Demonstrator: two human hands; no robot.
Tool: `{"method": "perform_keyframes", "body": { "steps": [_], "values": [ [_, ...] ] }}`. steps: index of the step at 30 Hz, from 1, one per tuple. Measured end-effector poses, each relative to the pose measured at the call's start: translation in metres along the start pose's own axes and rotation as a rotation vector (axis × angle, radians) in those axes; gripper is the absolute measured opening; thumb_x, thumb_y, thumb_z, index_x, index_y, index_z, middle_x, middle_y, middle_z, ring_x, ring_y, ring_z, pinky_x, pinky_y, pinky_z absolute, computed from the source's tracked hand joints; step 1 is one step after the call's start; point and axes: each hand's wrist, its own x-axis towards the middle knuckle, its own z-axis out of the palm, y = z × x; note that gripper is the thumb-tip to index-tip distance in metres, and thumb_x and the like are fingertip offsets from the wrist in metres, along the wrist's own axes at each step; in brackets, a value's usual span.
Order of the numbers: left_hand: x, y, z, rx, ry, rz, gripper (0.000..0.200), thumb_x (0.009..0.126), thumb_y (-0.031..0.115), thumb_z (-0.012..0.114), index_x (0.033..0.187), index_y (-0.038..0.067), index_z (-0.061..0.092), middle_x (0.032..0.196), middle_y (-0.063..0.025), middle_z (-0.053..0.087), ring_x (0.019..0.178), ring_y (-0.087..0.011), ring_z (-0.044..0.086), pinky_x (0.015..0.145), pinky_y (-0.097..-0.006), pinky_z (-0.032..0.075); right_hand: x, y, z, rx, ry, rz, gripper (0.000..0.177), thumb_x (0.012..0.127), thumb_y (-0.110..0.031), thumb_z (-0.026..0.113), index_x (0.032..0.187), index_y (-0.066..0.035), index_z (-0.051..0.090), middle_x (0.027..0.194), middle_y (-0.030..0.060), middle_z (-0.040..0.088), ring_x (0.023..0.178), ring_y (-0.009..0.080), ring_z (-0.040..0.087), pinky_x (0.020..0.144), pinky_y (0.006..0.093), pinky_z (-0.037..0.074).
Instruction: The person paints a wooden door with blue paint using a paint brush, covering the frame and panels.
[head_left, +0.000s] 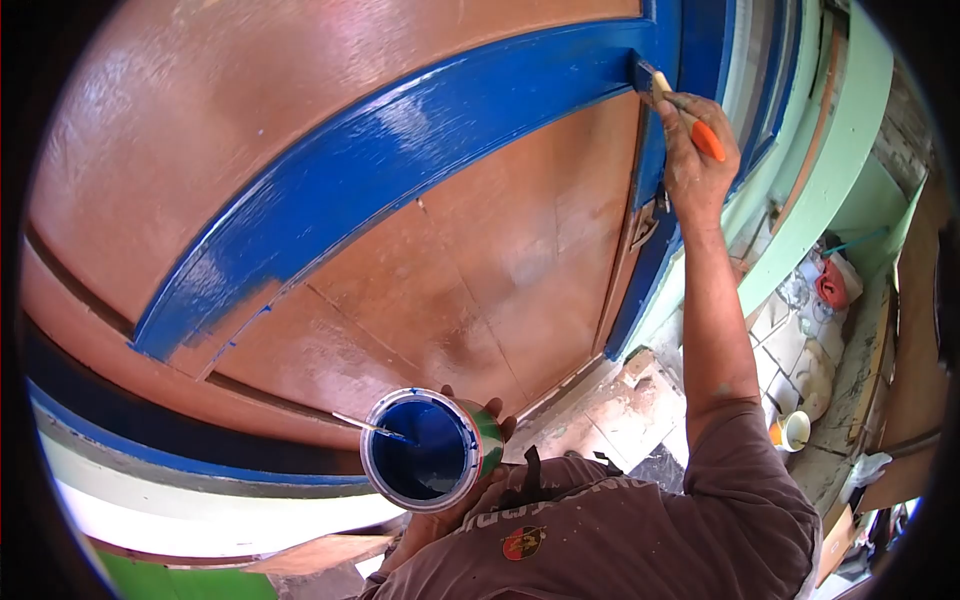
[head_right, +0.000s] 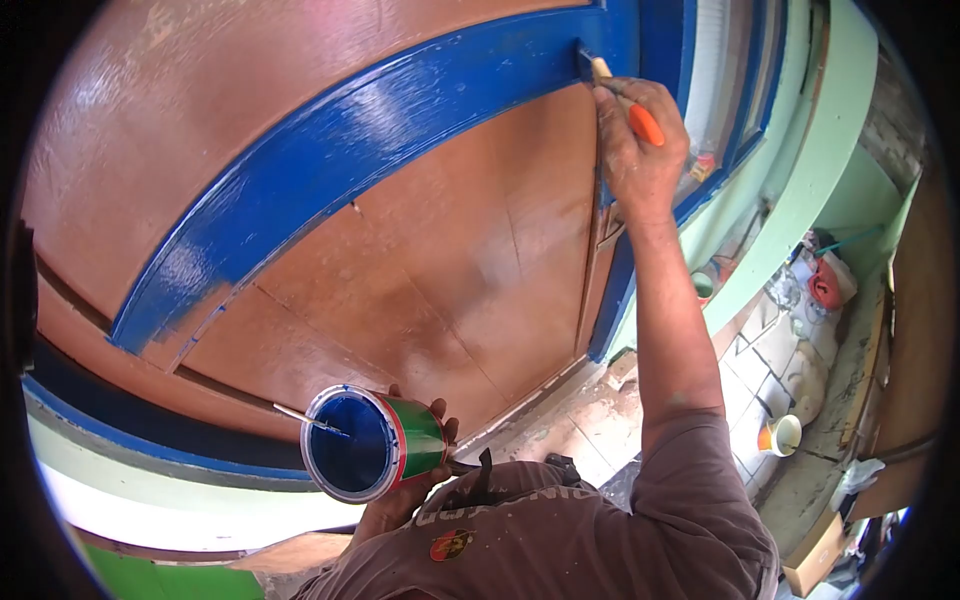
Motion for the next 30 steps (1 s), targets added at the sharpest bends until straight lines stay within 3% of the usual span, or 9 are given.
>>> {"method": "perform_keyframes", "body": {
  "steps": [9,13,17,19,22,30],
  "values": [
    [-0.046,0.025,-0.006,-0.121,-0.097,-0.028,0.065,0.099,0.056,0.057,0.150,0.015,0.049,0.152,-0.0167,0.051,0.144,-0.0403,0.043,0.101,-0.0600,0.055,-0.050,-0.110,0.034,0.098,-0.061,-0.139,0.011,0.089,-0.002,0.078,0.096,0.002,0.070,0.095,0.0157,0.071,0.086,0.0247,0.070,0.076,0.0310,0.054],
    [-0.078,0.053,-0.028,-0.015,0.026,0.010,0.067,0.097,0.061,0.057,0.145,0.014,0.054,0.155,-0.0207,0.044,0.144,-0.0424,0.040,0.095,-0.0609,0.056,-0.078,-0.167,0.055,0.129,-0.133,-0.127,0.017,0.092,-0.010,0.078,0.103,0.002,0.073,0.103,0.0142,0.071,0.094,0.0225,0.067,0.085,0.0310,0.051],
    [-0.111,0.078,-0.025,-0.072,0.012,-0.075,0.060,0.101,0.054,0.054,0.145,0.013,0.054,0.153,-0.0226,0.047,0.145,-0.0432,0.041,0.104,-0.0582,0.053,-0.101,-0.226,0.080,0.086,-0.150,-0.275,0.016,0.088,-0.005,0.080,0.102,0.002,0.074,0.102,0.0160,0.073,0.094,0.0266,0.070,0.083,0.0332,0.053],
    [-0.121,0.093,-0.031,-0.006,0.127,-0.075,0.060,0.103,0.051,0.052,0.148,0.012,0.051,0.155,-0.0198,0.046,0.145,-0.0409,0.042,0.101,-0.0558,0.055,-0.113,-0.247,0.090,0.078,-0.160,-0.297,0.019,0.086,-0.001,0.082,0.101,0.001,0.071,0.099,0.0165,0.074,0.094,0.0303,0.072,0.080,0.0352,0.056],
    [-0.136,0.109,-0.028,0.047,0.124,-0.109,0.057,0.104,0.046,0.053,0.149,0.012,0.049,0.157,-0.0173,0.044,0.145,-0.0392,0.042,0.098,-0.0527,0.057,-0.130,-0.273,0.105,0.050,-0.169,-0.406,0.022,0.083,0.002,0.082,0.098,0.000,0.066,0.096,0.0151,0.075,0.093,0.0340,0.073,0.077,0.0371,0.059],
    [-0.141,0.125,-0.044,0.186,0.145,-0.148,0.050,0.102,0.020,0.064,0.148,0.013,0.048,0.156,-0.0161,0.045,0.145,-0.0374,0.042,0.093,-0.0525,0.061,-0.157,-0.325,0.126,0.180,-0.325,-0.459,0.028,0.073,0.002,0.083,0.100,0.001,0.074,0.096,0.0173,0.073,0.089,0.0318,0.074,0.076,0.0377,0.063]
  ]
}}
